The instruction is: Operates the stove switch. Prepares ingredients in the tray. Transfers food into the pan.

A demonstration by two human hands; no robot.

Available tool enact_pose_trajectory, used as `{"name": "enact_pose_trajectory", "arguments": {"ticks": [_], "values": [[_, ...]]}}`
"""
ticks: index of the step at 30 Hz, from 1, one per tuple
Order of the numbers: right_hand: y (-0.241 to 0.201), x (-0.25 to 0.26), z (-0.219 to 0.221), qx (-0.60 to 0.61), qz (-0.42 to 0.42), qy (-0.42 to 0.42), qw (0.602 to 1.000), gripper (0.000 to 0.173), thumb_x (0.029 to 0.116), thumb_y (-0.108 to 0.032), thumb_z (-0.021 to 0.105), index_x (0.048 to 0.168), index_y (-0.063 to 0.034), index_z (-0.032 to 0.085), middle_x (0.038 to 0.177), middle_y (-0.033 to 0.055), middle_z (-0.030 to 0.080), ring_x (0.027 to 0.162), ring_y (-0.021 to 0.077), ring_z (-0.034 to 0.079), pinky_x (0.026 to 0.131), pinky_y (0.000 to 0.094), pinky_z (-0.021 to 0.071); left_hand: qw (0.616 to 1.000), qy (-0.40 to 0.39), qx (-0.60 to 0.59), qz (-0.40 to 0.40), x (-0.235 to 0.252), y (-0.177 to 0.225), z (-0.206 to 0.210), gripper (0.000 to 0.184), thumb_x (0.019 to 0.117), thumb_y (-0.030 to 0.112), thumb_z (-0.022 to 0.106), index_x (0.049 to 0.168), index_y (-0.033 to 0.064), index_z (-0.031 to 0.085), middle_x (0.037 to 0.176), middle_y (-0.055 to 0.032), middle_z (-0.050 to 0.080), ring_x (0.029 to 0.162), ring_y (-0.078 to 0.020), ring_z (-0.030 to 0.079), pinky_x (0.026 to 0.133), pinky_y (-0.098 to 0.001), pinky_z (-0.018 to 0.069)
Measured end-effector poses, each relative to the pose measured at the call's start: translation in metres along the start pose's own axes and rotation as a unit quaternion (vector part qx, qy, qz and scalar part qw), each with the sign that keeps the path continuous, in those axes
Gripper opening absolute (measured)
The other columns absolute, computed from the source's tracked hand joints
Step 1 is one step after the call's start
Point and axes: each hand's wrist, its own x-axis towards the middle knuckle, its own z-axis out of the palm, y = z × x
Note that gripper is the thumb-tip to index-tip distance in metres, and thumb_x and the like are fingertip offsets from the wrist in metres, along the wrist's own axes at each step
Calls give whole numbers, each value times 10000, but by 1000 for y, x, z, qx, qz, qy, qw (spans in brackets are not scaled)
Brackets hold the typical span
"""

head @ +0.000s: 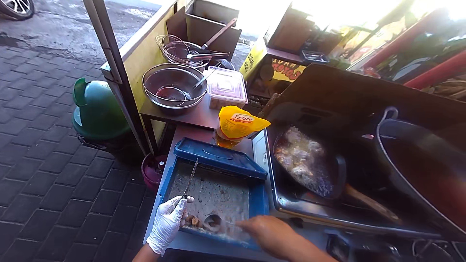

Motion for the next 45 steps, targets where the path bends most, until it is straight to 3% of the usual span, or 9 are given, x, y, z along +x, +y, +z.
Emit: {"name": "enact_pose_trajectory", "arguments": {"ticks": [5,9,15,20,23,26,34,41,45], "values": [[-22,20,7,-43,97,49,993,539,1017,-44,449,1522,-228,491,1126,240,694,959,456,704,783,619,562,1000,-16,7,-2,-1,4,0,301,1047,183,512,1101,20,759,651,-5,632,503,-88,546,479,-229,489],[-56,26,17,-25,128,-45,990,553,1014,-25,457,1556,-122,407,1180,259,671,1047,467,684,848,615,559,999,-28,15,1,-1,3,-2,297,1047,168,507,1102,29,763,660,-8,636,515,-94,554,485,-237,493],[-40,5,-1,8,59,-90,994,415,979,-67,540,1378,-173,583,1033,226,691,984,449,689,784,648,558,999,-46,29,2,1,1,-3,287,1044,170,519,1123,34,760,658,-11,638,506,-100,554,472,-241,491],[2,-20,-12,139,-44,18,989,372,1094,-251,431,1393,-214,648,1059,114,747,1001,274,717,916,515,554,998,-50,31,-1,1,0,-4,278,1033,172,544,1154,46,761,711,-26,670,547,-117,578,511,-265,513],[7,-35,10,173,-36,169,970,367,1093,-315,438,1380,-267,662,1070,45,765,980,197,733,901,460,584,991,-59,115,-18,-3,18,-18,337,998,235,569,1261,101,731,988,-11,760,819,-101,700,751,-286,598],[-1,-33,52,158,29,310,937,385,1091,-327,425,1403,-298,649,1067,26,768,938,196,743,833,473,611,955,-135,259,-45,-9,40,-47,347,978,295,582,1283,223,732,1089,63,762,935,-46,710,851,-295,608],[-33,-17,93,162,142,344,914,418,1062,-287,419,1405,-318,656,955,38,748,817,216,728,687,459,597,761,-287,562,-149,3,68,-30,453,1011,518,445,1397,374,633,1248,14,723,1165,-185,678,993,-503,533],[-39,2,98,84,144,399,902,439,1016,-206,449,1371,-310,685,810,39,688,647,212,684,526,419,561,793,-241,540,-149,3,54,-10,432,1024,460,412,1358,327,652,1174,14,738,1096,-178,697,937,-502,554],[-44,12,96,33,137,433,890,459,979,-169,473,1346,-323,701,767,22,659,568,188,645,453,378,519,753,-232,579,-210,5,63,-1,402,1043,437,405,1324,308,663,1156,-20,736,1092,-220,699,913,-524,557]]}}
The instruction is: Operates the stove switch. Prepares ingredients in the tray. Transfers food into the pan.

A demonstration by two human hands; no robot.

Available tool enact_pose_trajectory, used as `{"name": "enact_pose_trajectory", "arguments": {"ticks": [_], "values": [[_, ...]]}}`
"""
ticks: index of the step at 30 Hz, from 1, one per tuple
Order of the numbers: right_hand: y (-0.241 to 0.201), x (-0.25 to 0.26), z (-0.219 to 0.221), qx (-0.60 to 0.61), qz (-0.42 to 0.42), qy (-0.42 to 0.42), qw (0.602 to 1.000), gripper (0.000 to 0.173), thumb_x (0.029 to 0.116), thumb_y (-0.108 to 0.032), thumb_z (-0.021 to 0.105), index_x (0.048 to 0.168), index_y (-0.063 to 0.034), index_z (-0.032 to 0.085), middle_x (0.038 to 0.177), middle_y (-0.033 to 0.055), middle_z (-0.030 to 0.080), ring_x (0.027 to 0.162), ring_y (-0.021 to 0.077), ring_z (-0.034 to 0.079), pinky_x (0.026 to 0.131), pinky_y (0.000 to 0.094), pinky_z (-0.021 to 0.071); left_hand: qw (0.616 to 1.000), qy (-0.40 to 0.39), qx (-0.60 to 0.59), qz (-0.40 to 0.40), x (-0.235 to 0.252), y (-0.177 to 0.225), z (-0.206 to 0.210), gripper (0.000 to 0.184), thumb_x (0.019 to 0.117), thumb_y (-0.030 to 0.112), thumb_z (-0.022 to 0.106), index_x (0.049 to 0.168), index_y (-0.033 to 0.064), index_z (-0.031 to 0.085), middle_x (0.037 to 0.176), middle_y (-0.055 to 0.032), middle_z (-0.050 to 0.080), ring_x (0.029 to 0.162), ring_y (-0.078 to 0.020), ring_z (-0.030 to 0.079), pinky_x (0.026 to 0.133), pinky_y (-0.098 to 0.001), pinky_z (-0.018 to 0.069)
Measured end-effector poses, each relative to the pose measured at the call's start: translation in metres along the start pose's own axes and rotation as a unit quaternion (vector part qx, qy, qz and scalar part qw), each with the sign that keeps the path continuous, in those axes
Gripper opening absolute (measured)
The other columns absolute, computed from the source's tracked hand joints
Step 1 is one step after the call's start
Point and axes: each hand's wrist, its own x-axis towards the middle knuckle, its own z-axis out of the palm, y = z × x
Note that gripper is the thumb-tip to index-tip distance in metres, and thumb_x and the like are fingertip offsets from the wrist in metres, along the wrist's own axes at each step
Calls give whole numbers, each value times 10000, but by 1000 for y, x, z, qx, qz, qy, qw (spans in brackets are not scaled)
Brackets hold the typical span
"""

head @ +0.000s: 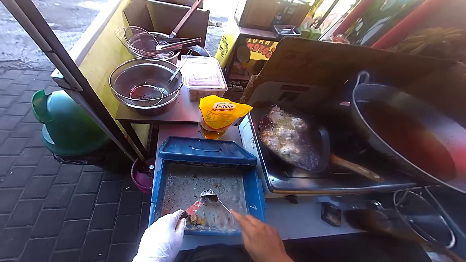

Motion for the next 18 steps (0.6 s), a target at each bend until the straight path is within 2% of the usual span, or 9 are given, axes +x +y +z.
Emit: {"name": "enact_pose_trajectory", "arguments": {"ticks": [2,5,8,12,15,18], "values": [[-2,1,4,-6,-14,17,1000,464,966,-162,479,1338,-320,706,752,16,642,549,176,628,436,367,504,999,-31,24,-25,0,6,-9,383,1049,437,406,1287,293,669,1139,-34,735,1086,-241,700,895,-542,557],[-5,1,8,-4,-20,11,1000,459,968,-167,483,1340,-322,704,747,20,639,551,182,630,438,368,503,996,-64,50,-37,1,5,-18,415,1046,444,403,1320,280,668,1193,-43,727,1139,-252,686,931,-545,547],[-8,2,9,4,-21,-4,1000,453,984,-172,479,1351,-322,697,756,27,646,564,197,642,442,380,506,994,-78,62,-35,-3,-1,-22,425,1042,452,394,1294,260,677,1197,-48,725,1141,-250,684,934,-537,544],[-5,2,8,-4,-23,-19,1000,448,994,-172,475,1360,-316,691,788,30,665,592,200,658,460,387,521,995,-74,58,-27,-18,-1,-29,430,1031,472,394,1267,262,686,1150,-57,733,1096,-262,696,887,-552,551],[-3,1,1,0,-33,-43,999,436,1007,-186,474,1365,-316,685,800,31,677,609,204,670,477,393,533,996,-45,60,-41,-22,4,-26,423,1038,453,390,1293,260,667,1151,-58,731,1092,-274,698,874,-549,555],[-1,5,-4,7,-48,-17,999,435,1010,-195,466,1364,-320,686,787,26,663,597,198,655,466,386,520,994,-63,77,-53,-19,5,-20,411,1029,434,415,1251,223,688,1157,-72,732,1098,-283,698,880,-551,557]]}}
